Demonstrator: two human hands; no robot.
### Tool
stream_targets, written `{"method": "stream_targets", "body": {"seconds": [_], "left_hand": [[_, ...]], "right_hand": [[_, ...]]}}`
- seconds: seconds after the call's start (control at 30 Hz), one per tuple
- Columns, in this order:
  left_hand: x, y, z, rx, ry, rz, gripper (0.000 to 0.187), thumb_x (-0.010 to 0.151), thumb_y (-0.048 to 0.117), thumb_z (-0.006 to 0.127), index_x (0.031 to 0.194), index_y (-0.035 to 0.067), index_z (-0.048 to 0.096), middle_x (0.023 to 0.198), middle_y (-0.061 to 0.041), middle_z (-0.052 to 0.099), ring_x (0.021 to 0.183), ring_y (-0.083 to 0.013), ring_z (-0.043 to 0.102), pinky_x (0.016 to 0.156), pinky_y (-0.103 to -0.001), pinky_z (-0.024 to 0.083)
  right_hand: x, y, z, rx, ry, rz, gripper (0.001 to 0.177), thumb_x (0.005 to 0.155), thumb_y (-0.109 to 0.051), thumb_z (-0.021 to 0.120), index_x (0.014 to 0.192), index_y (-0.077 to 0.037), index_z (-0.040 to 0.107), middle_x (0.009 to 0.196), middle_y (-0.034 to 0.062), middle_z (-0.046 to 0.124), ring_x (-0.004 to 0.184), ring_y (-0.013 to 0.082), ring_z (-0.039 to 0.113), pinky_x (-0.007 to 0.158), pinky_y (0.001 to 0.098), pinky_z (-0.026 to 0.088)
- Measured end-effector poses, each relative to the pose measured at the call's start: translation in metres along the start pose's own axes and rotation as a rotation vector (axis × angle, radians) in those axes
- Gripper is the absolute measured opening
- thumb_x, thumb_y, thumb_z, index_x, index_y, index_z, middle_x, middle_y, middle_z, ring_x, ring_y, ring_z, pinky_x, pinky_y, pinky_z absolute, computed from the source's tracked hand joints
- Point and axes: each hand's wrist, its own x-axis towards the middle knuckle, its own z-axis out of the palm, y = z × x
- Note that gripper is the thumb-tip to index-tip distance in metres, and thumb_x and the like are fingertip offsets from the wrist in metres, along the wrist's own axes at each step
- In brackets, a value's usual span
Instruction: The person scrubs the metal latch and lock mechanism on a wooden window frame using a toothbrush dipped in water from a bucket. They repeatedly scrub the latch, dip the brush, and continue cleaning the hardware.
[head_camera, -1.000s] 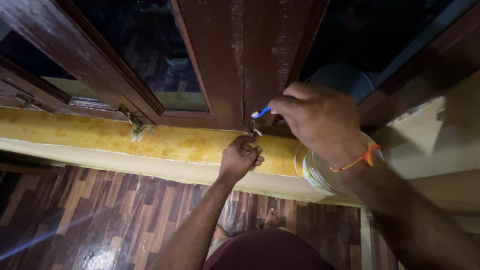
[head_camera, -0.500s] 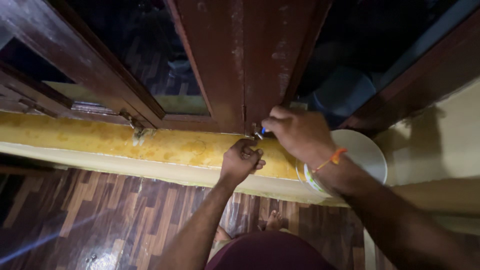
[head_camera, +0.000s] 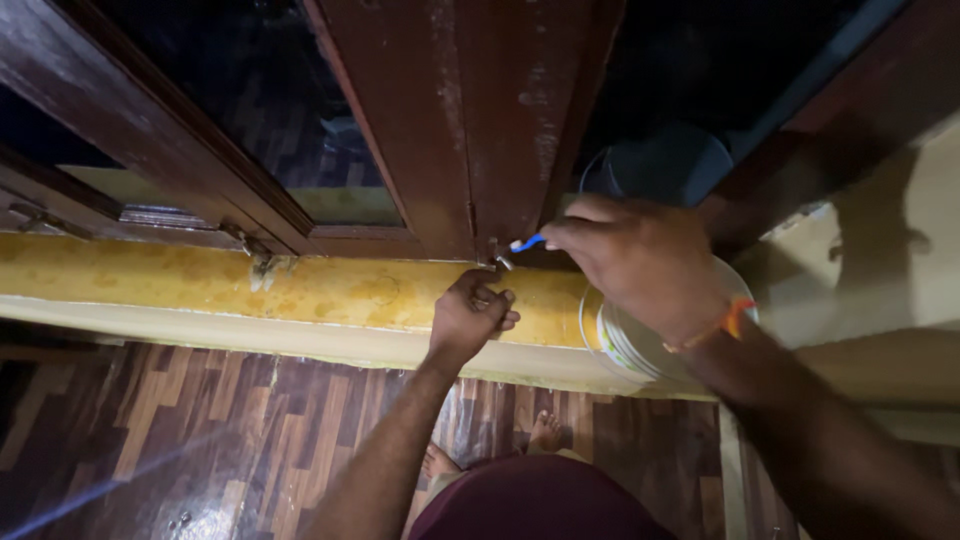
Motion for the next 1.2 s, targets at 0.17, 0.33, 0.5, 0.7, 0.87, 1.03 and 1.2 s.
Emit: {"method": "stream_targets", "body": {"seconds": [0.17,0.33,0.5,0.7,0.87,1.03,1.2], "left_hand": [[-0.003,-0.003,0.0,0.008,0.008,0.035,0.04,0.091,0.013,0.073,0.126,-0.001,0.06,0.084,-0.009,0.069,0.073,-0.0185,0.078,0.059,-0.028,0.064],[0.001,-0.01,0.0,-0.045,-0.001,0.055,0.031,0.091,0.01,0.073,0.117,-0.002,0.061,0.083,-0.01,0.069,0.073,-0.0177,0.077,0.06,-0.028,0.065],[0.001,-0.016,0.002,-0.013,-0.009,0.057,0.021,0.091,0.01,0.074,0.102,-0.002,0.06,0.082,-0.01,0.069,0.072,-0.0161,0.076,0.06,-0.028,0.064],[-0.001,-0.015,0.008,0.072,0.001,0.11,0.021,0.092,0.015,0.075,0.1,0.0,0.063,0.082,-0.01,0.072,0.069,-0.0124,0.073,0.059,-0.028,0.061],[-0.018,0.012,0.03,0.186,-0.131,0.152,0.031,0.091,0.03,0.073,0.107,0.004,0.068,0.083,-0.005,0.073,0.068,-0.0114,0.073,0.055,-0.028,0.06],[-0.039,0.051,0.069,0.28,-0.298,0.047,0.044,0.093,0.05,0.065,0.096,0.007,0.07,0.077,-0.004,0.073,0.063,-0.0113,0.073,0.054,-0.028,0.061],[-0.05,0.063,0.091,0.302,-0.298,-0.02,0.055,0.091,0.053,0.069,0.072,0.001,0.061,0.064,-0.01,0.068,0.053,-0.0158,0.073,0.052,-0.03,0.062]], "right_hand": [[-0.031,0.003,-0.037,-0.006,0.077,-0.022,0.025,0.099,-0.03,0.077,0.112,-0.009,0.08,0.09,0.0062,0.076,0.056,0.0064,0.059,0.04,0.021,0.041],[-0.08,0.002,-0.09,0.116,-0.013,0.492,0.022,0.096,-0.028,0.079,0.111,-0.012,0.08,0.079,0.0067,0.069,0.054,0.011,0.06,0.048,0.0244,0.046],[-0.129,0.019,-0.1,0.06,-0.171,0.452,0.029,0.094,-0.035,0.071,0.117,-0.018,0.079,0.088,0.0061,0.065,0.07,0.0127,0.067,0.061,0.0276,0.052],[-0.131,0.012,-0.042,-0.11,-0.398,0.55,0.022,0.102,-0.036,0.063,0.111,-0.024,0.079,0.093,0.0004,0.074,0.063,0.0193,0.068,0.054,0.0371,0.054],[-0.112,-0.003,-0.033,-0.075,-0.255,0.574,0.016,0.088,-0.032,0.073,0.099,-0.022,0.08,0.091,0.0024,0.073,0.077,0.0272,0.07,0.066,0.0404,0.056],[-0.109,-0.004,-0.044,-0.027,-0.248,0.567,0.022,0.092,-0.036,0.068,0.104,-0.022,0.08,0.099,0.0023,0.074,0.082,0.0269,0.071,0.071,0.0393,0.056],[-0.111,0.003,-0.064,-0.04,-0.418,0.646,0.033,0.095,-0.046,0.06,0.113,-0.027,0.08,0.106,-0.0001,0.074,0.084,0.0259,0.073,0.069,0.0385,0.054]]}}
